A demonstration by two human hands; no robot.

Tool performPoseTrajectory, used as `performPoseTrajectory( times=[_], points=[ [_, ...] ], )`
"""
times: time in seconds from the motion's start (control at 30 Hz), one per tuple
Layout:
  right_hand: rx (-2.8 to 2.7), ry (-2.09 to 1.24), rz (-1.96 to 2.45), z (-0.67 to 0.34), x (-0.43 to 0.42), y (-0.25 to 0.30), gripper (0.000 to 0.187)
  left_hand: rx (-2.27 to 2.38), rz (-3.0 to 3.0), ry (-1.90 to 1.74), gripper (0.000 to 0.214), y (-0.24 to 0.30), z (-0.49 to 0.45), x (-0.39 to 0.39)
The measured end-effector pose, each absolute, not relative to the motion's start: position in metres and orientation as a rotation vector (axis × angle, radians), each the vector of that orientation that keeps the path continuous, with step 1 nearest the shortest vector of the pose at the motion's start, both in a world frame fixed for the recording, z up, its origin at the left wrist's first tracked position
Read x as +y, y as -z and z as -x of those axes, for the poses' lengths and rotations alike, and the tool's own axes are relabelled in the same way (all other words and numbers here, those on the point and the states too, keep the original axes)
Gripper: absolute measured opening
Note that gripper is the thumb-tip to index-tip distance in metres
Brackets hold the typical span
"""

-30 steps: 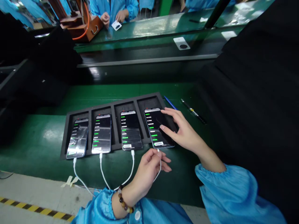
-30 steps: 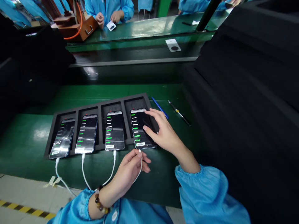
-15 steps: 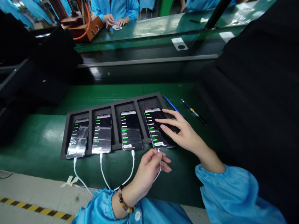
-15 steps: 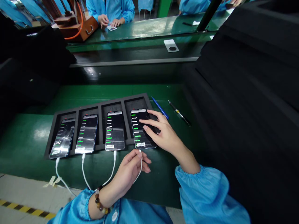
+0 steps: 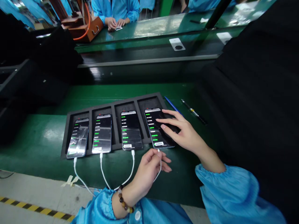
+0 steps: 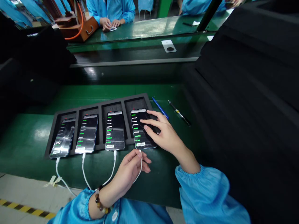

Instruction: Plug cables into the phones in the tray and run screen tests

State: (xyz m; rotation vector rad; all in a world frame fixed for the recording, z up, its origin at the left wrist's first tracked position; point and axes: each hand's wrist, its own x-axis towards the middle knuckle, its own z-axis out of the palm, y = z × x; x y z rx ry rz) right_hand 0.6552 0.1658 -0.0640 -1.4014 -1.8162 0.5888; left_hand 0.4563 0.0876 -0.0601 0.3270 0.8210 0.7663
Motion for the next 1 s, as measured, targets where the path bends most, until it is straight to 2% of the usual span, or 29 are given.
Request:
performPoseTrajectory(
  times=[0.43,0.73,1.0],
  points=[
    [-1.803,-0.584,1.475,-0.653,0.164,0.062,0.032,0.797,-0.362,-0.764,0.067,0.066,-0.454,0.084],
    [-1.788,-0.432,1.453,-0.655,0.171,0.073,0.032,0.809,-0.454,-0.749,0.075,0.070,-0.453,0.085],
    [-1.751,-0.455,1.462,-0.656,0.173,0.072,0.032,0.806,-0.448,-0.764,0.075,0.068,-0.455,0.085]
  ],
)
